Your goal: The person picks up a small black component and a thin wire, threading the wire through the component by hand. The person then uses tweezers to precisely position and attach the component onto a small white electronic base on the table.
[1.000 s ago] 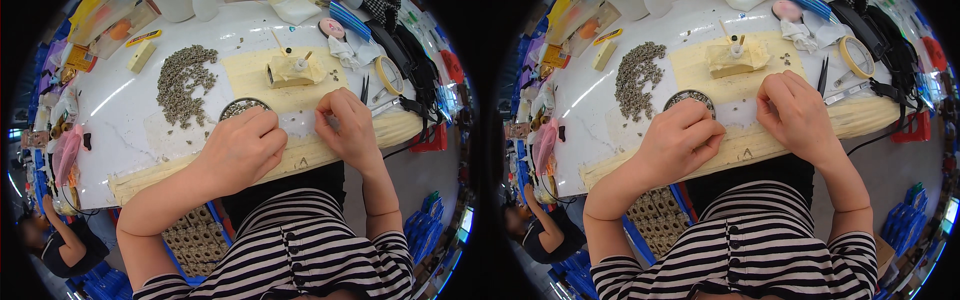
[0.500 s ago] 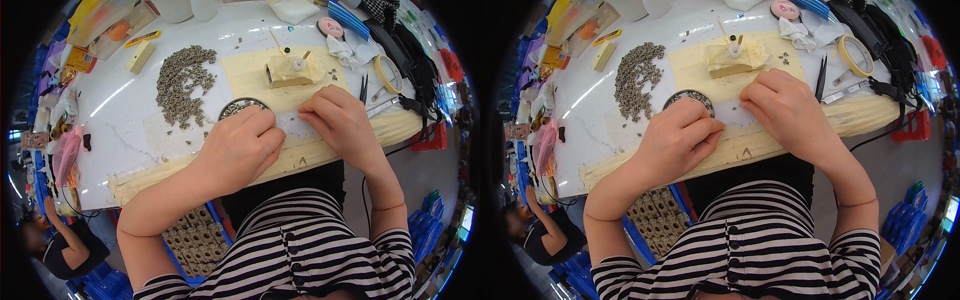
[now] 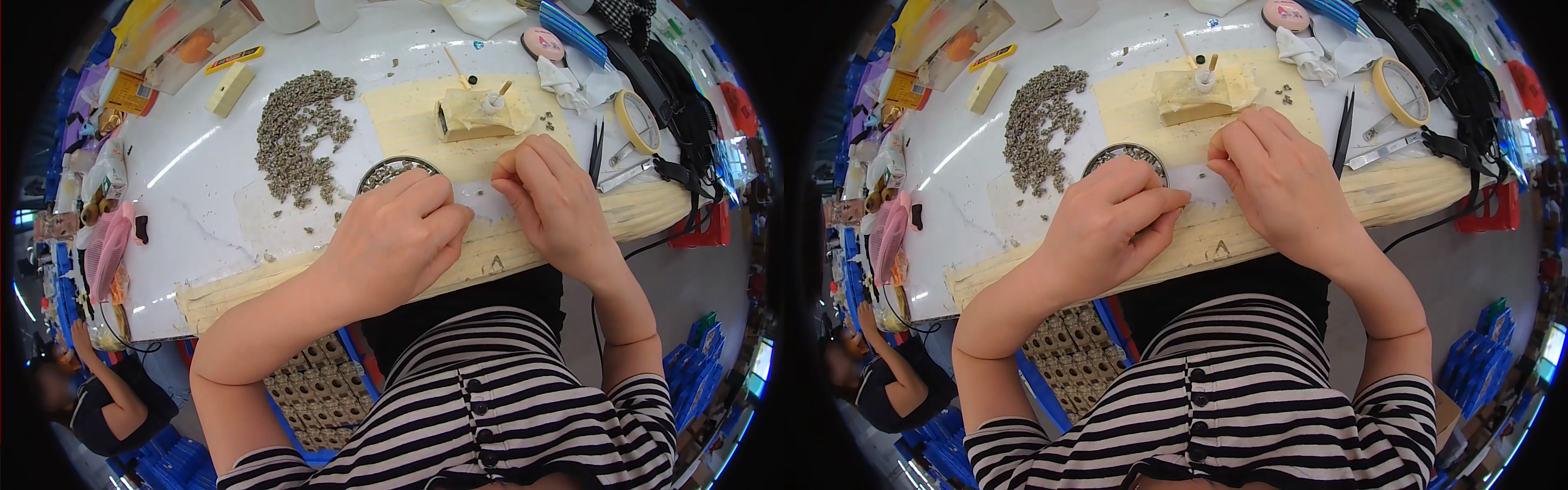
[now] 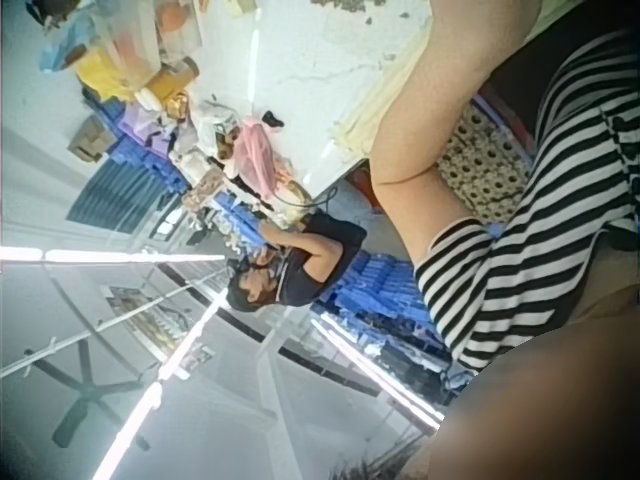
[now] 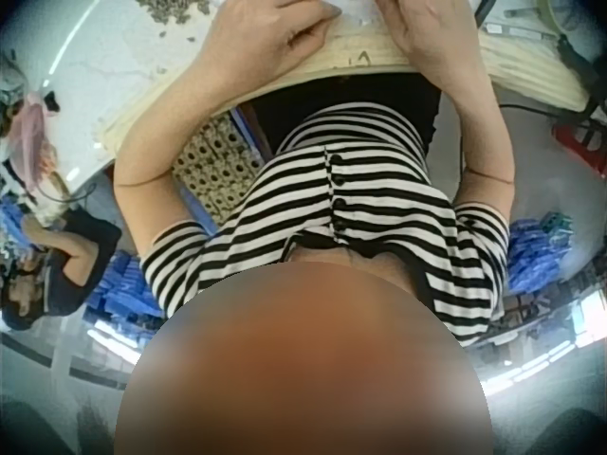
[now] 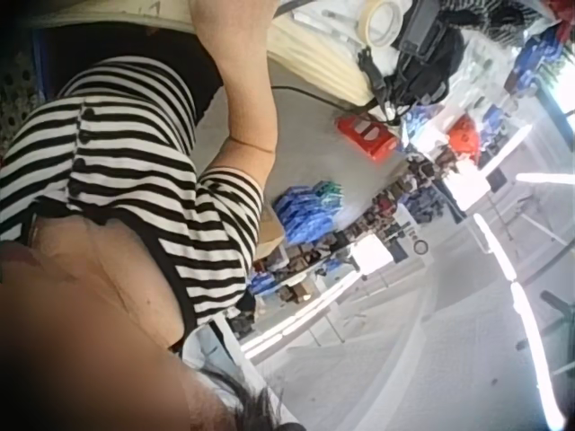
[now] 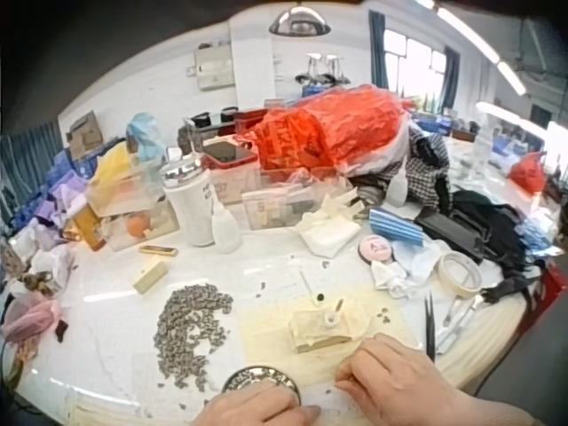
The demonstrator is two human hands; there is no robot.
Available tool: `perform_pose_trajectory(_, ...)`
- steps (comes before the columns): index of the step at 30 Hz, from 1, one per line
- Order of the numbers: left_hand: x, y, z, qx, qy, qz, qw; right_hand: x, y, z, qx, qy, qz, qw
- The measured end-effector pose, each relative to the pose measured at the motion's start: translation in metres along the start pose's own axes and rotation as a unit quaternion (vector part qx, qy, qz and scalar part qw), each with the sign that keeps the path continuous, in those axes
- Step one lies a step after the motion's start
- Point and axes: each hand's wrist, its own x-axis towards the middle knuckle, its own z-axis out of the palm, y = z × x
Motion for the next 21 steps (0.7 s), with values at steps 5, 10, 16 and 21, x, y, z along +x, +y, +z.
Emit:
perform_pose_trajectory(5, 0.004, 0.0, -0.007, -0.173, 0.005, -0.132, 0.976, 0.0, -0.011, -0.003, 0.128, 0.034, 0.024, 0.991)
perform_pose_trajectory(10, 0.006, -0.002, -0.018, -0.505, -0.015, -0.292, 0.812, 0.013, -0.02, 0.002, 0.172, 0.097, -0.027, 0.98)
perform_pose_trajectory(16, 0.01, -0.008, -0.032, -0.641, 0.022, -0.288, 0.711, 0.043, -0.025, -0.004, 0.167, 0.129, -0.089, 0.973)
perform_pose_trajectory(21, 0.012, -0.011, -0.034, -0.643, 0.046, -0.331, 0.69, 0.047, -0.023, 0.003, 0.172, 0.148, -0.088, 0.97)
